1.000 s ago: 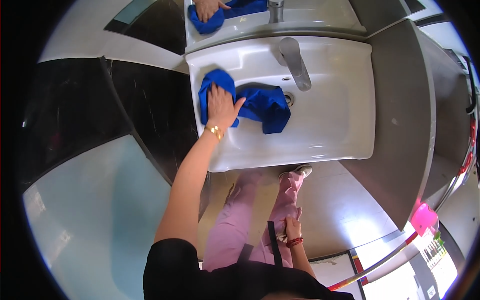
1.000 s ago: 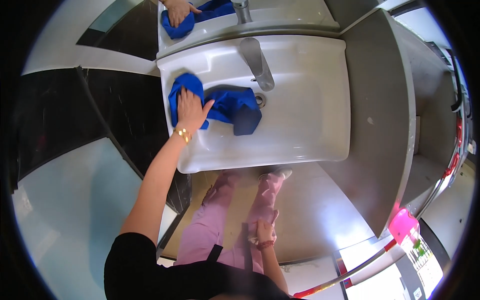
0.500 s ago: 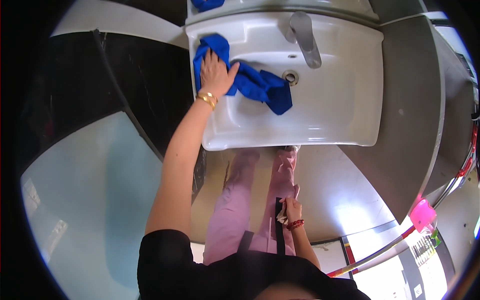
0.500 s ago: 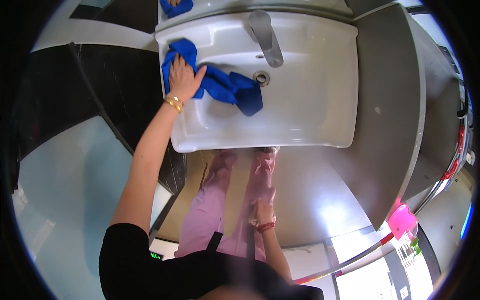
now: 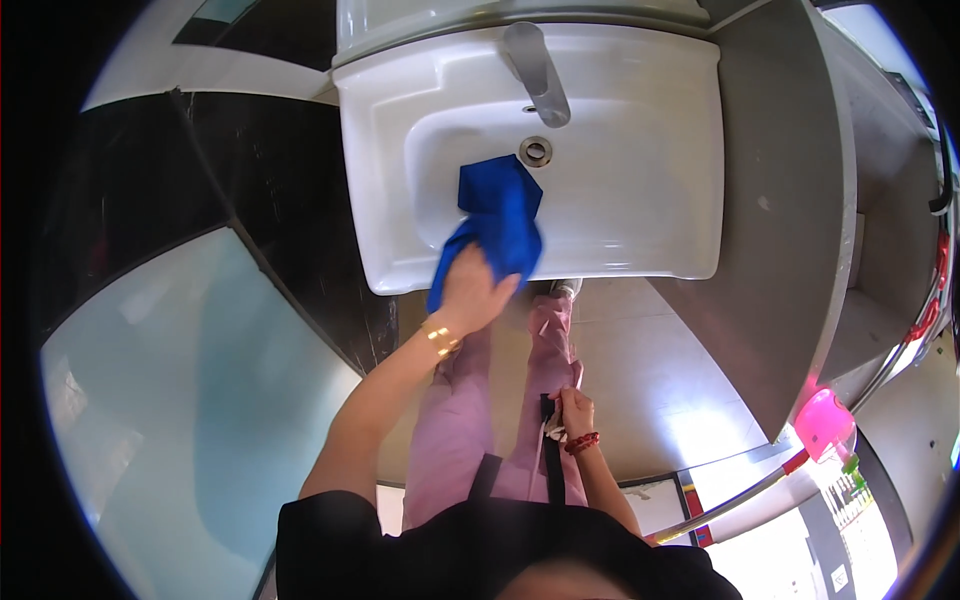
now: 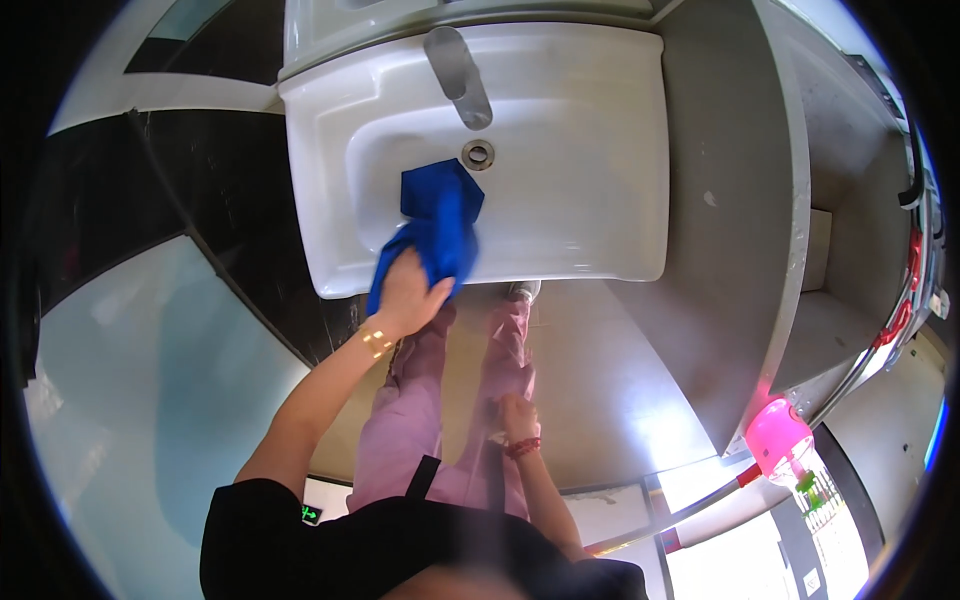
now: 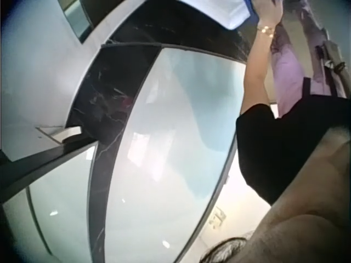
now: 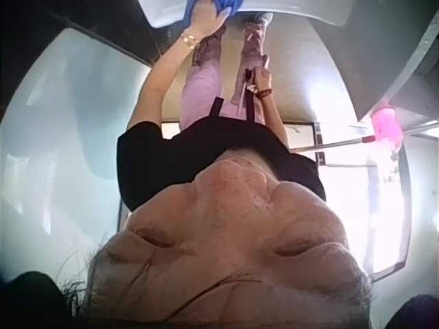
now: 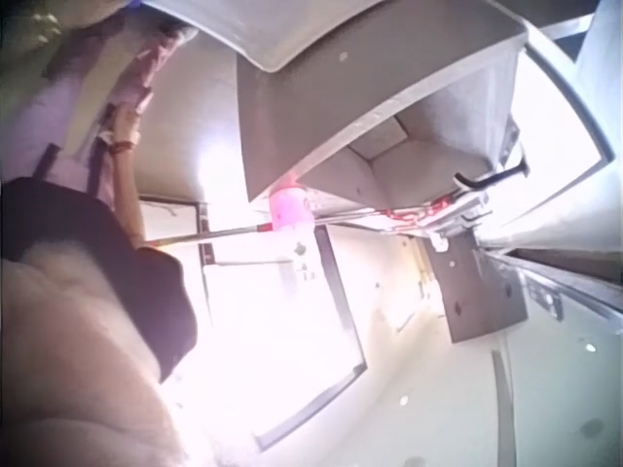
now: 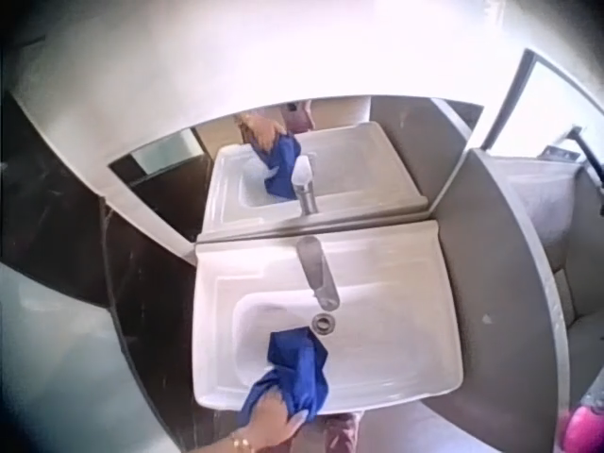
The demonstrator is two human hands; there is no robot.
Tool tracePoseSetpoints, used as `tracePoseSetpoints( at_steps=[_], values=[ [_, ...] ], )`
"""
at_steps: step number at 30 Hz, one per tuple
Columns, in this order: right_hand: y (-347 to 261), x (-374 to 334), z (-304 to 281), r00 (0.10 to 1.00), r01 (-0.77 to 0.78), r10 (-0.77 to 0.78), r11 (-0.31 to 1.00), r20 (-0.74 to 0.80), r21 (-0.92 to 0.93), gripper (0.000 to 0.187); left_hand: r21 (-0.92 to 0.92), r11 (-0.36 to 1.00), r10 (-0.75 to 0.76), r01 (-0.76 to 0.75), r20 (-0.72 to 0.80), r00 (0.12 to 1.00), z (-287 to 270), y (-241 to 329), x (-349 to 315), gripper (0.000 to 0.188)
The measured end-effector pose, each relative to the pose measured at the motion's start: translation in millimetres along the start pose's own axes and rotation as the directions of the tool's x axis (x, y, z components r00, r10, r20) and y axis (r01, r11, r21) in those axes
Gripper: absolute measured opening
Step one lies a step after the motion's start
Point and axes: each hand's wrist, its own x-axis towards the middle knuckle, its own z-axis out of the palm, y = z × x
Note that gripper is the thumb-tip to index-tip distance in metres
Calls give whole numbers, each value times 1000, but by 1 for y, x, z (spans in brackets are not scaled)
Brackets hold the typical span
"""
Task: Cleaning a bathroom sink and faucet using a cleaning cloth.
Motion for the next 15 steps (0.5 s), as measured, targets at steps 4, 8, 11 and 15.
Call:
tracePoseSetpoints(
  at_steps=[4,8,11,15],
  values=[
    [13,9,-4,997,-3,6,999,-75,43,40,-197,948,266,-248,67,962,37,66,81,42],
    [-48,8,-12,1000,25,-25,965,-4,262,41,-312,862,453,-400,117,884,53,86,110,45],
    [-81,15,-33,998,60,-54,938,-26,342,41,-200,956,276,-216,359,892,36,82,116,60],
    [-134,17,-56,988,151,-144,893,-48,424,32,159,984,-146,84,427,892,7,37,99,72]
  ],
)
